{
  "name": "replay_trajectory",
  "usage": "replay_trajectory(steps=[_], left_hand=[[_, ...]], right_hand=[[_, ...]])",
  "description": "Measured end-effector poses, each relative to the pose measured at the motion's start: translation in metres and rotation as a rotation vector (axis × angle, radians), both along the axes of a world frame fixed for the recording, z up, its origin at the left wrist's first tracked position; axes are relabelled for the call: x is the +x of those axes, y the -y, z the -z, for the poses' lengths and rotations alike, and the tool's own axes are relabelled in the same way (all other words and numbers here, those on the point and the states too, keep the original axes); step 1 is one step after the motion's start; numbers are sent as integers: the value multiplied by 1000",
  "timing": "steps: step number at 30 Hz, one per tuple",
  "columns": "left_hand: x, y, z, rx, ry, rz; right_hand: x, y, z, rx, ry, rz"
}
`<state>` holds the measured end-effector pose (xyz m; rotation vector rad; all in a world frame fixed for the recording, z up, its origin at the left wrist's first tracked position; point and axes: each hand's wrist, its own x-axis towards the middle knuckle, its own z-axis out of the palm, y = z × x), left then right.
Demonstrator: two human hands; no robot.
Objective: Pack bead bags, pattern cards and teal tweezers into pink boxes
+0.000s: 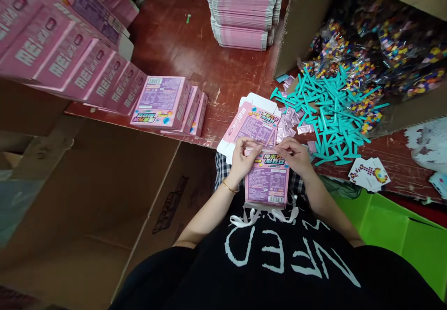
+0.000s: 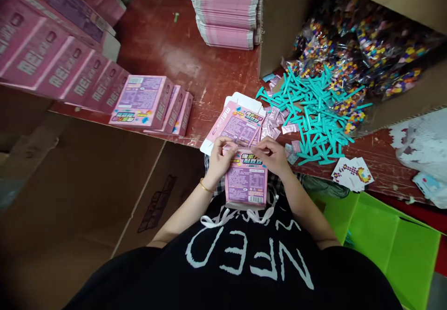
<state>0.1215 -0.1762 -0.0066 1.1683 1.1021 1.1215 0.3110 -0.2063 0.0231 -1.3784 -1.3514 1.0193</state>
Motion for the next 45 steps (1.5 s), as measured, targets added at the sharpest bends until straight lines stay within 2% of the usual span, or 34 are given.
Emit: replay_trajectory(steps=[3, 6, 8, 14, 16, 20, 22, 25, 26, 27, 28, 30, 31, 32, 33, 34, 36, 37, 38, 39, 41, 43, 45], left_hand=[[-2, -4, -7, -78, -49, -6], [-2, -1, -7, -31, -39, 15], [-2, 4, -5, 24, -31, 30], [-2, 9, -6, 30, 0, 95], [-6, 0, -8, 5, 12, 25], [-22, -28, -12, 1, 96, -370], [-32, -37, -14, 7, 106, -394], [-40, -36, -24, 185, -135, -211], [-40, -33, -30, 282, -240, -136], [-40, -29, -36, 376, -328, -42], [-38, -24, -42, 452, -389, 91], [-33, -15, -52, 551, -420, 449], [-31, -11, -55, 572, -403, 618], [-29, -8, -56, 565, -382, 740], [-28, -5, -55, 538, -367, 795], [-28, -2, -53, 492, -365, 784], [-29, 0, -47, 376, -406, 650], [-29, 1, -43, 321, -435, 575], [-30, 0, -40, 273, -459, 511], [-30, -1, -38, 228, -481, 465], [-29, -3, -35, 141, -508, 422], [-26, -7, -34, 74, -522, 420], [-22, -10, -34, 42, -529, 420]], right_hand=[[6, -10, -9, -208, -137, 3], [16, -13, -8, -378, -266, -66], [21, -10, -7, -385, -261, -135], [23, 5, -18, -210, -74, -333], [25, 11, -18, -212, -45, -326], [38, 28, -12, -325, -88, -358], [47, 37, -14, -355, -91, -316], [58, 43, -32, -252, -208, -133], [60, 42, -41, -221, -266, -163], [60, 39, -49, -220, -318, -289], [60, 34, -56, -253, -359, -498], [59, 18, -61, -364, -386, -951], [60, 8, -58, -398, -366, -1061], [62, -2, -51, -399, -320, -1037], [67, -13, -41, -362, -235, -877], [74, -24, -28, -302, -103, -637], [93, -44, -1, -208, 272, -175], [104, -53, 11, -200, 472, -38], [113, -60, 22, -213, 650, 16], [121, -67, 29, -237, 784, 14], [133, -77, 37, -282, 904, -47], [135, -83, 35, -305, 872, -57], [129, -82, 26, -295, 690, 5]])
